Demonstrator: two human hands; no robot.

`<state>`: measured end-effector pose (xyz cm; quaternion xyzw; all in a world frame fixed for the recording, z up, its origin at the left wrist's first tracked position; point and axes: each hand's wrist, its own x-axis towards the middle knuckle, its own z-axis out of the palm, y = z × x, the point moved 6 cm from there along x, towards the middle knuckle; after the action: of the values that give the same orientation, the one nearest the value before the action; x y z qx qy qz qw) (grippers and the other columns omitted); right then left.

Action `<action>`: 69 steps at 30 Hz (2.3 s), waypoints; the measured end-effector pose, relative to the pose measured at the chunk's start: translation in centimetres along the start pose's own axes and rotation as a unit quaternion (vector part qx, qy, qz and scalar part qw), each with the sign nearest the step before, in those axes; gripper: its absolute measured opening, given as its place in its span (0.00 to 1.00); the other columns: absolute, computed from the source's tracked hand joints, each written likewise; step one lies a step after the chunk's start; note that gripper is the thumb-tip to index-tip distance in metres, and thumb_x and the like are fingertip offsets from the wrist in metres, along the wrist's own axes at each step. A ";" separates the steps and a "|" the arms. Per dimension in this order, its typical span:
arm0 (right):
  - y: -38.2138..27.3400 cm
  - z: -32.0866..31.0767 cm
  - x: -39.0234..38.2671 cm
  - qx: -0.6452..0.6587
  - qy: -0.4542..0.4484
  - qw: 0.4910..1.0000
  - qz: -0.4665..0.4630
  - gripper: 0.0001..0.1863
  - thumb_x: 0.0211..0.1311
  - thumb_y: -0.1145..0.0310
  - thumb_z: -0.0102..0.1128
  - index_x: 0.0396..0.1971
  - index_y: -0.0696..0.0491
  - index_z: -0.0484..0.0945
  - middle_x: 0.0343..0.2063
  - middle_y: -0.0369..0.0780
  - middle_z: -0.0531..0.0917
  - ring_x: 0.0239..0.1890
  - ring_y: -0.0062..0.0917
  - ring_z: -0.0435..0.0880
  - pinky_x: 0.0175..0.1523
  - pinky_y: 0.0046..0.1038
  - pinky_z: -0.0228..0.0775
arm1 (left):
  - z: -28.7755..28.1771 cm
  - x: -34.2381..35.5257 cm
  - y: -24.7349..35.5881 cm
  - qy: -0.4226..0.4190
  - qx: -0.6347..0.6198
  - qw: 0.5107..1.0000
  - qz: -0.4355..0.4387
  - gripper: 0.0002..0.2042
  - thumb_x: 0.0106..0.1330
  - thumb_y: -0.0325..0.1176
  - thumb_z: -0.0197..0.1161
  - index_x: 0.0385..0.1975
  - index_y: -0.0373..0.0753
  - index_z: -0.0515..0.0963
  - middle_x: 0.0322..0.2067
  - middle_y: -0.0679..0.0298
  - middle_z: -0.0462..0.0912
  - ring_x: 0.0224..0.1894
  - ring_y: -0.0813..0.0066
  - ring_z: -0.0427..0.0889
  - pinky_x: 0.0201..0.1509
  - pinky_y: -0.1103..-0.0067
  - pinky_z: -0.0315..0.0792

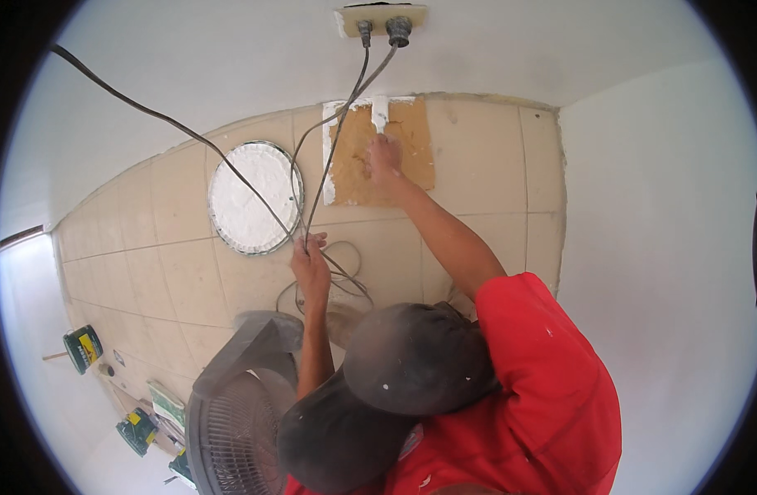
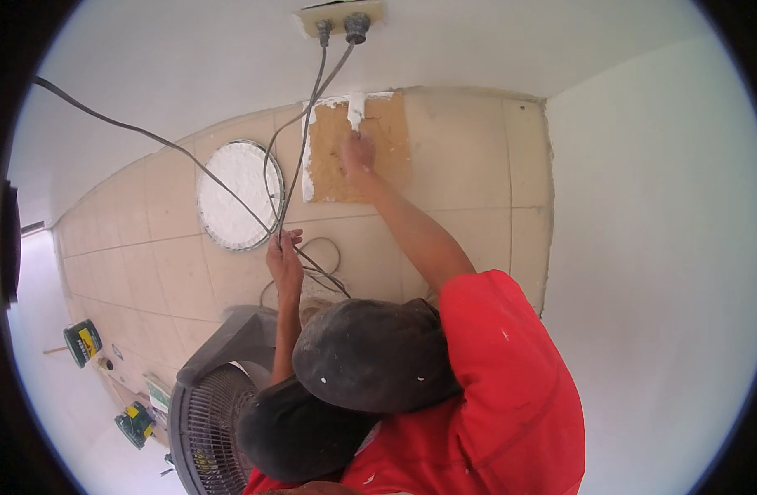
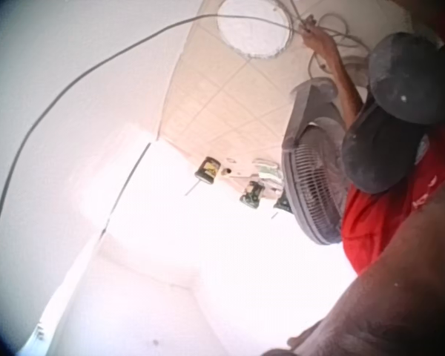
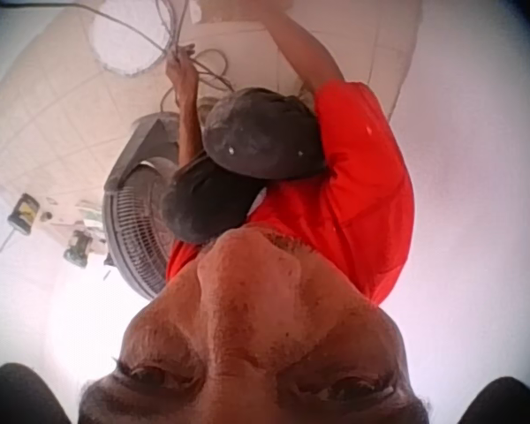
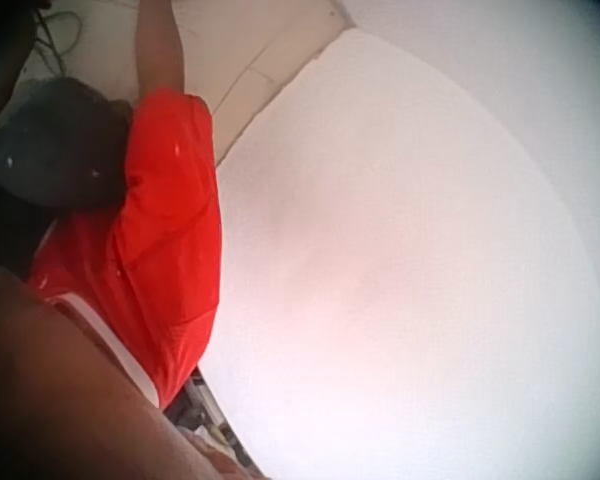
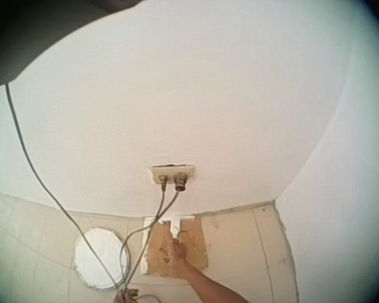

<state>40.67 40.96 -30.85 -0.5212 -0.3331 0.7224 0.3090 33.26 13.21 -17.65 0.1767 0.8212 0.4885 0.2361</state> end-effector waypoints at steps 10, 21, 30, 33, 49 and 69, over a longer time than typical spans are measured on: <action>-1.5 -3.8 1.2 -0.058 0.032 0.995 -0.077 0.16 0.69 0.63 0.47 0.23 0.56 0.72 0.11 0.38 0.72 0.10 0.25 0.71 0.15 0.32 0.62 | 0.5 0.2 0.4 -0.010 0.004 1.000 0.017 0.15 0.78 0.33 0.49 0.41 0.26 0.80 0.38 0.51 0.88 0.40 0.63 0.86 0.48 0.70 0.76; -1.9 -3.4 -0.3 0.067 0.031 0.997 -0.010 0.14 0.70 0.64 0.48 0.22 0.47 0.68 0.12 0.29 0.67 0.09 0.17 0.62 0.13 0.24 0.51 | 1.0 0.0 0.6 -0.021 0.017 1.000 -0.007 0.14 0.77 0.33 0.49 0.42 0.28 0.79 0.38 0.52 0.88 0.41 0.63 0.87 0.49 0.71 0.76; -1.9 0.7 -4.0 -0.031 -0.096 0.995 0.026 0.13 0.70 0.64 0.48 0.23 0.48 0.69 0.14 0.29 0.66 0.10 0.15 0.62 0.14 0.23 0.50 | 2.1 -0.5 -0.2 -0.060 0.071 0.996 0.006 0.15 0.79 0.37 0.49 0.42 0.29 0.78 0.39 0.53 0.87 0.41 0.66 0.87 0.49 0.72 0.76; -1.0 2.9 -4.1 0.002 -0.122 0.991 0.048 0.13 0.70 0.63 0.49 0.23 0.48 0.70 0.14 0.29 0.66 0.11 0.15 0.62 0.15 0.23 0.50 | 2.2 -0.7 0.2 -0.054 0.035 0.998 -0.001 0.15 0.79 0.36 0.49 0.42 0.29 0.77 0.40 0.52 0.87 0.42 0.66 0.87 0.49 0.72 0.76; 3.6 9.1 -3.6 0.115 -0.123 0.981 0.094 0.13 0.70 0.61 0.50 0.22 0.45 0.68 0.12 0.28 0.65 0.10 0.17 0.64 0.13 0.25 0.49 | 0.2 -0.9 -0.9 -0.024 0.039 0.999 -0.002 0.15 0.79 0.36 0.50 0.42 0.30 0.79 0.38 0.54 0.88 0.41 0.68 0.85 0.50 0.72 0.75; -3.7 -16.3 -8.7 -0.514 0.201 0.797 -0.246 0.23 0.59 0.50 0.71 0.37 0.54 0.73 0.26 0.42 0.81 0.34 0.43 0.84 0.43 0.45 0.75 | 1.0 -0.9 -1.1 -0.023 0.015 1.000 -0.005 0.13 0.77 0.34 0.51 0.41 0.30 0.79 0.38 0.53 0.87 0.42 0.64 0.86 0.49 0.70 0.75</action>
<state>58.97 38.83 -27.01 -0.6374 -0.7028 0.2241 0.2227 34.44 12.94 -18.89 0.1870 0.8239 0.4707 0.2544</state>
